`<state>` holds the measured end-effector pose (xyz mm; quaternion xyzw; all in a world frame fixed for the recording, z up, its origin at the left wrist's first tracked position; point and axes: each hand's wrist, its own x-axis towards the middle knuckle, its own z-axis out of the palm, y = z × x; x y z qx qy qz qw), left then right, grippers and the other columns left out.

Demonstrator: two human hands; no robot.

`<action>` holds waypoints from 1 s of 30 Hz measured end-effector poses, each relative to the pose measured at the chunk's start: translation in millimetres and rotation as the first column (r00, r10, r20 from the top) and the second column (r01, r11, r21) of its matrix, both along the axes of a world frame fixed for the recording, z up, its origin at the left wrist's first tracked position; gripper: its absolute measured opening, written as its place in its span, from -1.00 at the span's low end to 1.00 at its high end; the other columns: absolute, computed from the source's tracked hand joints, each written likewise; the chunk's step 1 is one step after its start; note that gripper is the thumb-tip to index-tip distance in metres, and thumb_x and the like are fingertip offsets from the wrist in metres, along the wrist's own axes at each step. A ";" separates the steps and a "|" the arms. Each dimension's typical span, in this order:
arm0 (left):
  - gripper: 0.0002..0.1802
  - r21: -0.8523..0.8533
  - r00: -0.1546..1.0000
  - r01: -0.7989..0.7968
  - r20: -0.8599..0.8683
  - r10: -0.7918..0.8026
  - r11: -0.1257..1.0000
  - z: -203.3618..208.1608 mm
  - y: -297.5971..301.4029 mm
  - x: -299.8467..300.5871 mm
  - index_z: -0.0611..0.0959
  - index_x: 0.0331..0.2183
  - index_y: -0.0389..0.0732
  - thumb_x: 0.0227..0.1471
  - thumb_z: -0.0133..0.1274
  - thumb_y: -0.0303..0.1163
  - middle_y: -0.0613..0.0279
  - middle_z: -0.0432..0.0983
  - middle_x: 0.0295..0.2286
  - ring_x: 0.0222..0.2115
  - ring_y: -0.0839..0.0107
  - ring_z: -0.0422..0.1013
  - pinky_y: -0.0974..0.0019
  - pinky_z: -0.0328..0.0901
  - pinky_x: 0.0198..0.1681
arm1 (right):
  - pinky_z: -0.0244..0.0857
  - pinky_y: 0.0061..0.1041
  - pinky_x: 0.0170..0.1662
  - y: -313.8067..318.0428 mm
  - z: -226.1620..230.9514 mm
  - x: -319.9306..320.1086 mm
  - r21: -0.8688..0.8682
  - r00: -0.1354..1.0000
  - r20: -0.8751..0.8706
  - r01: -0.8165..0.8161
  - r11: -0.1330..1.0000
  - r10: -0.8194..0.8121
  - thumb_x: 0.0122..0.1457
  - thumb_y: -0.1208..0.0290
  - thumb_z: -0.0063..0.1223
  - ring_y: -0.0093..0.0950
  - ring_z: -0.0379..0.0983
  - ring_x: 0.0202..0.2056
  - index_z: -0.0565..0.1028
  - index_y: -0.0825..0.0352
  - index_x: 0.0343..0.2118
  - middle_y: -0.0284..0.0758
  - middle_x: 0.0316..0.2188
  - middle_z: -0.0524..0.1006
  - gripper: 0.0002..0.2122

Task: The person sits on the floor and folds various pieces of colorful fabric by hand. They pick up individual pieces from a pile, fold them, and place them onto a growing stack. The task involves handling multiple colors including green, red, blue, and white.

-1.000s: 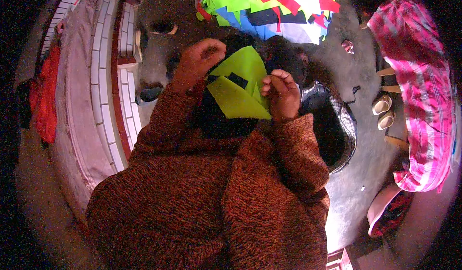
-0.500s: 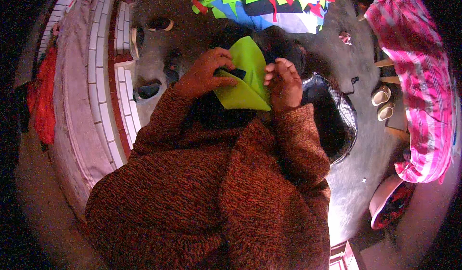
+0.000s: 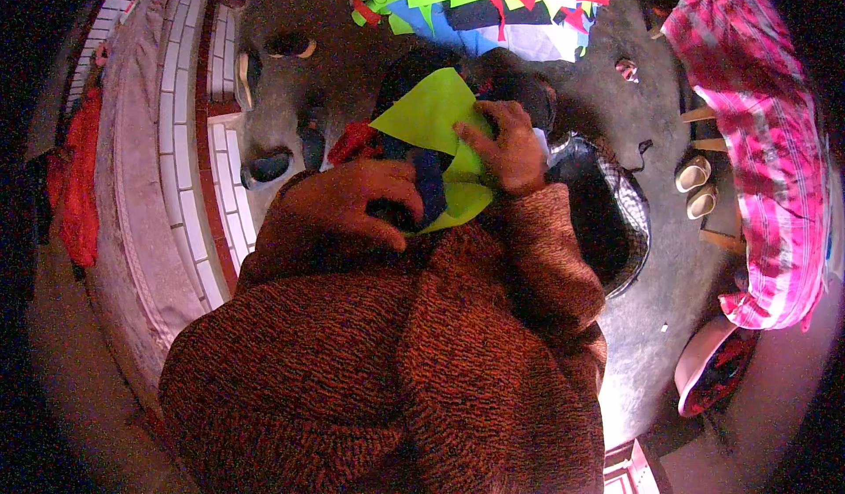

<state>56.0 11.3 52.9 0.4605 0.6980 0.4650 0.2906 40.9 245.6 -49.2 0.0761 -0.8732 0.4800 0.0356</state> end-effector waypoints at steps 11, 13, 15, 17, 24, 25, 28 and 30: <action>-0.69 -0.027 0.674 -0.739 -0.028 0.738 0.674 -32.7 -16.6 -28.2 0.57 -0.35 -0.28 -0.15 0.18 -0.29 0.09 0.51 -0.41 -0.40 0.30 0.46 0.28 0.32 -0.30 | 0.32 -0.52 -0.28 -11.1 9.5 3.9 -0.163 0.993 0.104 0.076 0.984 -0.059 -0.17 0.48 0.25 -0.47 0.42 -0.37 0.40 0.28 -0.14 -0.31 -0.42 0.48 -0.56; -0.63 -0.147 0.606 -0.794 -0.137 0.783 0.589 -56.0 -17.3 -40.7 0.57 -0.33 -0.27 -0.18 0.19 -0.23 0.08 0.51 -0.41 -0.41 0.29 0.46 0.28 0.33 -0.32 | 0.29 -0.59 -0.30 -8.3 0.9 5.8 -0.274 0.990 0.130 0.089 0.957 -0.055 -0.14 0.56 0.21 -0.56 0.39 -0.39 0.39 0.26 -0.12 -0.37 -0.44 0.47 -0.56; -0.58 -0.230 0.580 -0.811 -0.194 0.791 0.538 -72.3 -19.8 -40.7 0.56 -0.31 -0.25 -0.21 0.21 -0.17 0.08 0.51 -0.42 -0.41 0.29 0.46 0.28 0.33 -0.34 | 0.27 -0.63 -0.32 -8.1 -2.5 6.4 -0.375 0.986 0.163 0.087 0.923 -0.027 -0.12 0.62 0.16 -0.63 0.36 -0.40 0.38 0.25 -0.11 -0.42 -0.44 0.46 -0.56; -0.53 -0.278 0.620 -0.777 -0.179 0.764 0.565 -80.4 -16.6 -39.8 0.56 -0.29 -0.22 -0.24 0.22 -0.13 0.08 0.51 -0.44 -0.41 0.28 0.47 0.29 0.32 -0.35 | 0.25 -0.66 -0.33 -6.5 -2.5 7.2 -0.451 0.980 0.201 0.098 0.887 -0.006 -0.10 0.68 0.11 -0.66 0.33 -0.40 0.37 0.25 -0.10 -0.45 -0.43 0.45 -0.56; -0.63 -0.217 0.590 -0.804 -0.179 0.787 0.554 -87.6 -12.6 -41.7 0.57 -0.41 -0.22 -0.25 0.22 -0.16 0.10 0.50 -0.52 -0.48 0.32 0.46 0.30 0.31 -0.40 | 0.25 -0.57 -0.13 -11.1 8.4 9.0 -0.563 0.978 0.207 0.094 0.821 0.030 -0.09 0.68 0.12 -0.53 0.38 -0.22 0.37 0.30 -0.11 -0.34 -0.27 0.47 -0.59; -0.65 -0.207 0.586 -0.807 -0.158 0.795 0.554 -84.6 -12.3 -42.0 0.57 -0.44 -0.23 -0.25 0.22 -0.19 0.13 0.50 -0.54 -0.50 0.36 0.45 0.31 0.30 -0.41 | 0.24 -0.53 -0.09 -11.9 7.6 9.0 -0.573 0.981 0.191 0.084 0.815 0.034 -0.10 0.65 0.15 -0.48 0.38 -0.17 0.38 0.30 -0.12 -0.31 -0.23 0.47 -0.59; -0.70 -0.160 0.606 -0.788 -0.031 0.795 0.594 -77.0 -17.8 -44.6 0.54 -0.46 -0.23 -0.21 0.22 -0.24 0.25 0.47 -0.57 -0.51 0.48 0.38 0.36 0.28 -0.42 | 0.18 -0.41 0.02 -14.8 21.1 11.5 -0.286 0.996 -0.082 -0.064 0.956 0.042 -0.13 0.53 0.23 -0.33 0.32 -0.05 0.41 0.33 -0.13 -0.22 -0.13 0.43 -0.58; -0.73 -0.127 0.637 -0.762 0.036 0.770 0.635 -71.0 -23.3 -50.2 0.51 -0.48 -0.21 -0.19 0.21 -0.27 0.32 0.43 -0.58 -0.51 0.54 0.32 0.40 0.26 -0.42 | 0.14 -0.35 0.07 -16.2 32.9 14.4 -0.107 0.975 -0.184 -0.145 0.984 0.123 -0.15 0.45 0.26 -0.26 0.28 0.01 0.42 0.34 -0.13 -0.17 -0.08 0.40 -0.55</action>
